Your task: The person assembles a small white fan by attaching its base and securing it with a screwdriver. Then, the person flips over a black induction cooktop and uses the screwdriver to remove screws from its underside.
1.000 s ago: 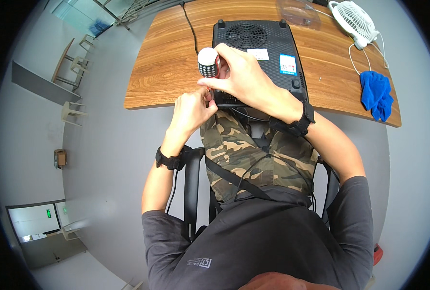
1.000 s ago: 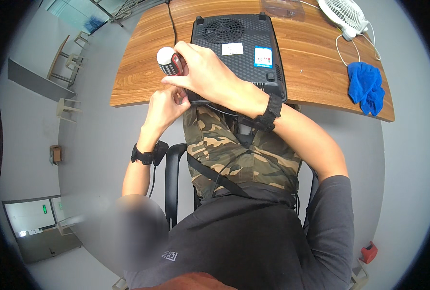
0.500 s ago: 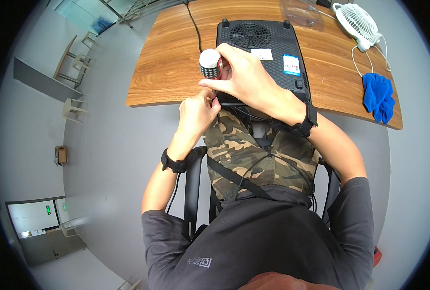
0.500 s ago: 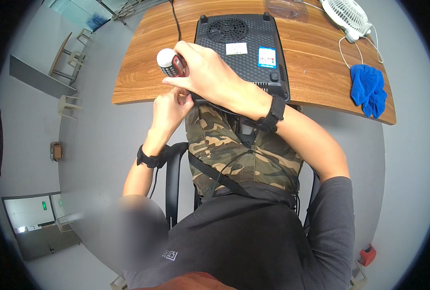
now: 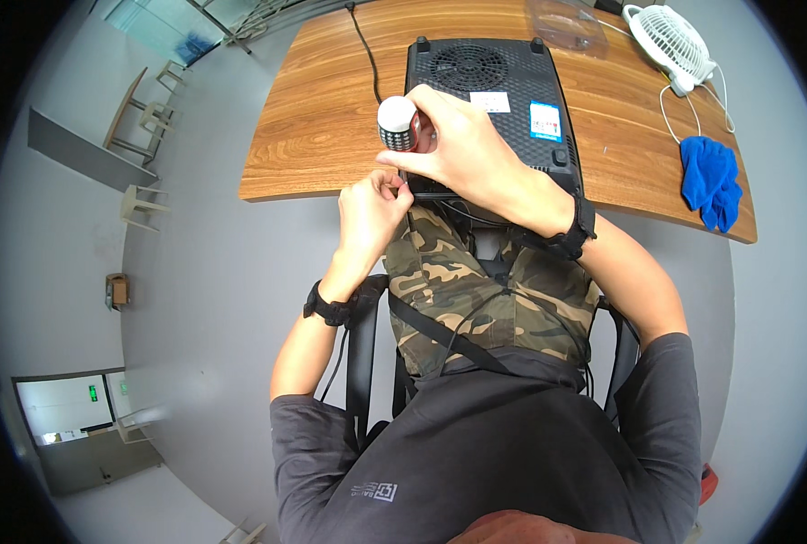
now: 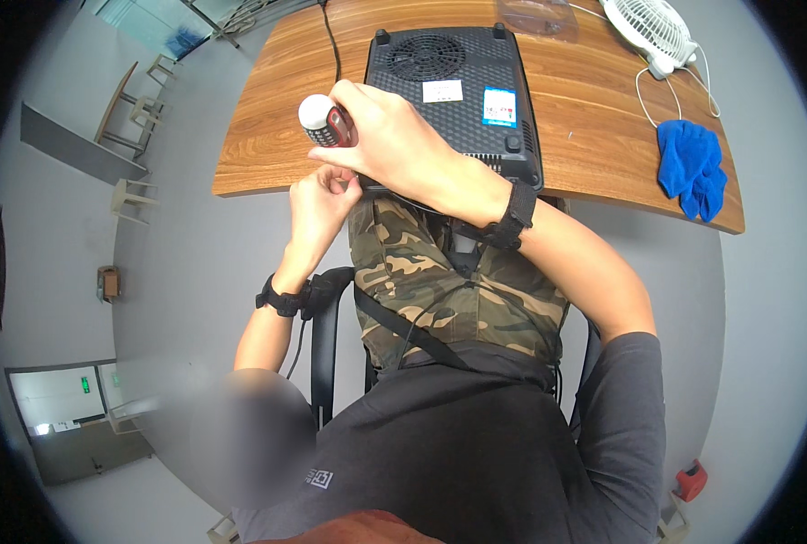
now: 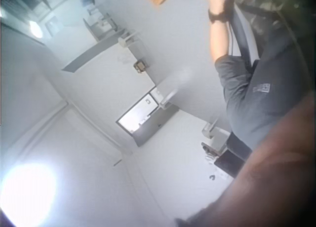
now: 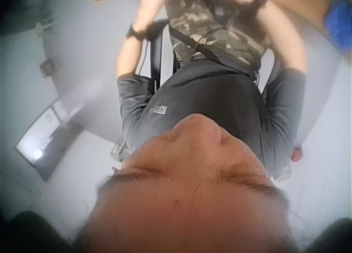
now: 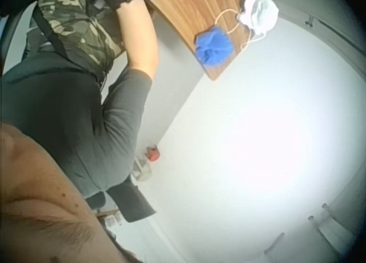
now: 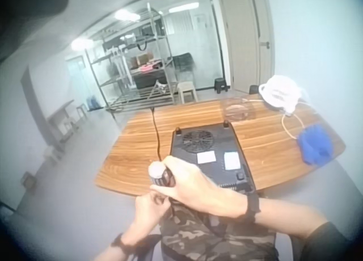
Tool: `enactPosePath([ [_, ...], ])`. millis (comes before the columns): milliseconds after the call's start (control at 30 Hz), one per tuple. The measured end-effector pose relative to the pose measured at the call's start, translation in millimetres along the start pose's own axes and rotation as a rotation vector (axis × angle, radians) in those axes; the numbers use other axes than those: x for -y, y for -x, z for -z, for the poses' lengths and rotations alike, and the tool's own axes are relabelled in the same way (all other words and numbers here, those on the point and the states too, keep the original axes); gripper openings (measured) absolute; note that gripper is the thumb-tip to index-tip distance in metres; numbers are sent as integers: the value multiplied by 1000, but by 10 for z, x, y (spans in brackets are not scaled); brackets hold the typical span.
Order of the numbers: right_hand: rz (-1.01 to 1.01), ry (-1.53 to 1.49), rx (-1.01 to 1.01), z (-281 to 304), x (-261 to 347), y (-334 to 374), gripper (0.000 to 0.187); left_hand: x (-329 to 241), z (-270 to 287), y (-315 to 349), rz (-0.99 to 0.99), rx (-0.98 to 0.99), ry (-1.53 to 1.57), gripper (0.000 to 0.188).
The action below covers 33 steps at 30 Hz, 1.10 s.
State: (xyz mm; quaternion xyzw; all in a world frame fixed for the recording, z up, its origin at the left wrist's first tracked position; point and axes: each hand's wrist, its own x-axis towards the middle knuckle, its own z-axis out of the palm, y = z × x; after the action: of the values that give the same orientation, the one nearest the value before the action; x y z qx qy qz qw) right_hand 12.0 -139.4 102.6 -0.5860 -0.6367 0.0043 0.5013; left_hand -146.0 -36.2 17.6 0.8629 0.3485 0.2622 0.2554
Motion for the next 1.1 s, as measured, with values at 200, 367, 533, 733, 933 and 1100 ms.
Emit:
enactPosePath([
  [200,-5,10,8,-31,6,15,47,80,26,-11,207,104,319,13],
  [367,-10,6,4,-34,9,15,46,257,-68,-37,408,217,712,10],
  [533,-19,6,11,-23,3,7,46,220,-49,-44,427,238,728,7],
  [733,-19,6,10,-8,13,4,46,227,-37,-40,428,269,772,10],
  [933,-20,-16,-17,-12,-25,-13,46,256,-9,-41,447,322,840,13],
  [1100,-29,-5,-43,18,-10,-29,46,289,6,-53,451,350,870,15],
])
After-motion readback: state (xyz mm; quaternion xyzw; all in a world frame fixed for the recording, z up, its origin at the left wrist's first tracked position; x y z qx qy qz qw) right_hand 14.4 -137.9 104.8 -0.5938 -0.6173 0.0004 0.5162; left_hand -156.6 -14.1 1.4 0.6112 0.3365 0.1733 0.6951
